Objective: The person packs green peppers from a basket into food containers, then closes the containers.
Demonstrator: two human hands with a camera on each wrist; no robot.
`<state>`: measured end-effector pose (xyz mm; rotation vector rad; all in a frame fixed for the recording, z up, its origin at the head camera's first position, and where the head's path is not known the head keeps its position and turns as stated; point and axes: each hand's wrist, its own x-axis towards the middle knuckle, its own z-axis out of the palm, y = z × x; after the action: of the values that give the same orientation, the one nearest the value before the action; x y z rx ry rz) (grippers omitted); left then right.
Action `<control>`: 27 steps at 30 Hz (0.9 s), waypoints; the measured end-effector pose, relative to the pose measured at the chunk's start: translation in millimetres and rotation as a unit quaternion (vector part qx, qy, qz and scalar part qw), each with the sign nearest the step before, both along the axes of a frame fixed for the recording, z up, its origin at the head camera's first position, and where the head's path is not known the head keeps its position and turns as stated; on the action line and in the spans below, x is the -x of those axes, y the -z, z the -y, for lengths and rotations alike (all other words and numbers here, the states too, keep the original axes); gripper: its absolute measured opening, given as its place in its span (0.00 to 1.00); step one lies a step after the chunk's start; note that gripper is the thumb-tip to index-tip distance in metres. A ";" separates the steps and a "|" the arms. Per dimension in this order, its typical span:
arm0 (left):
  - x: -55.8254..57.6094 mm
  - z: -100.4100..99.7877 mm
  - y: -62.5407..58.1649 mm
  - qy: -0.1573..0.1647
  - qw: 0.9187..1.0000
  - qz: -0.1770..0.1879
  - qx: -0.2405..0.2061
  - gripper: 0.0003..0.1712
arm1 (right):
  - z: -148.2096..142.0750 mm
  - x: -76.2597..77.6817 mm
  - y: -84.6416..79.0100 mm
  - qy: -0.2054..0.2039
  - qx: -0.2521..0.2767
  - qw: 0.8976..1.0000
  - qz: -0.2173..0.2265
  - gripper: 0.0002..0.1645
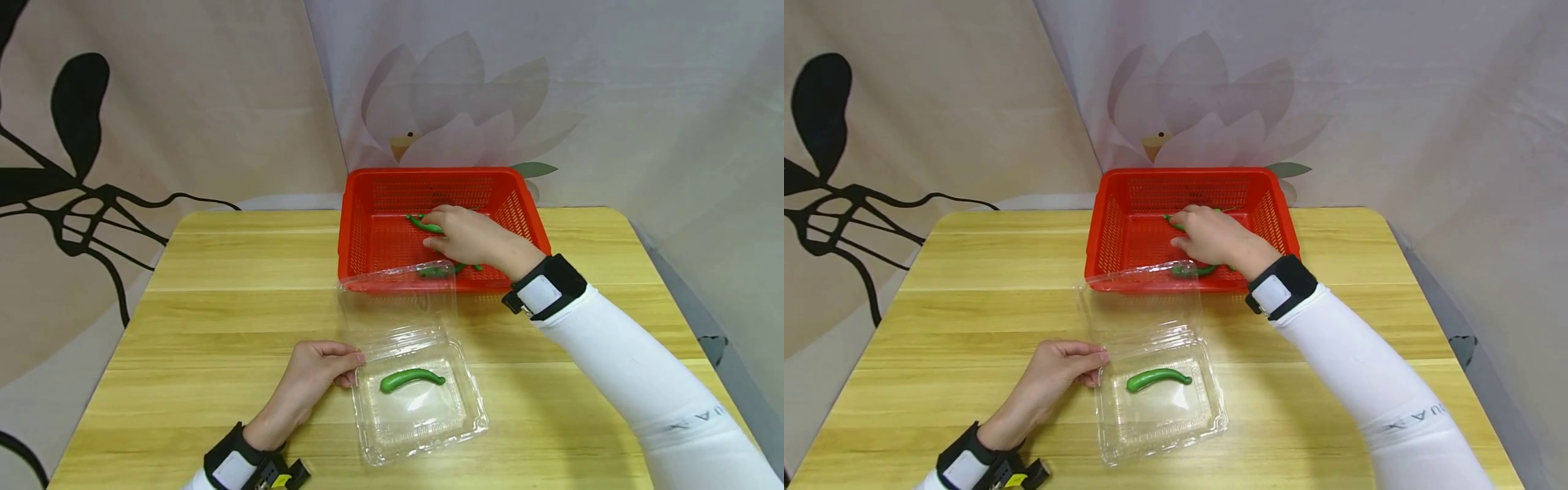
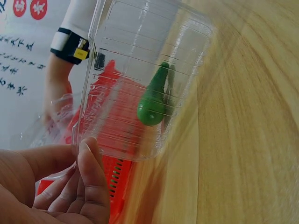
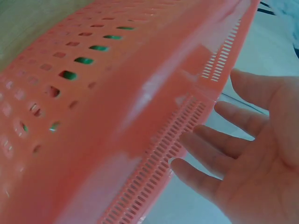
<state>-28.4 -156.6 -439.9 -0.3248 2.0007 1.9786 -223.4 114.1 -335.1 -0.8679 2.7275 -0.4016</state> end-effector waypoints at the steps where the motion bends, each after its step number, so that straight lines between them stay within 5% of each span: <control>1: 0.0 0.0 -0.3 0.000 1.000 0.000 0.001 0.13 | 0.4 1.8 1.6 0.000 0.000 1.000 0.006 0.31; 10: -0.5 0.0 -1.2 0.002 1.000 0.001 0.004 0.12 | 8.2 15.8 18.7 0.006 -0.011 0.997 0.071 0.33; 27: -1.0 0.6 -2.4 0.005 1.000 0.003 0.006 0.11 | 14.6 21.9 40.1 -0.027 -0.041 0.994 0.101 0.14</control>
<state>-27.5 -157.2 -437.4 -0.3223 2.0088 1.9578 -245.3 99.5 -375.2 -0.8305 2.5110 -0.3445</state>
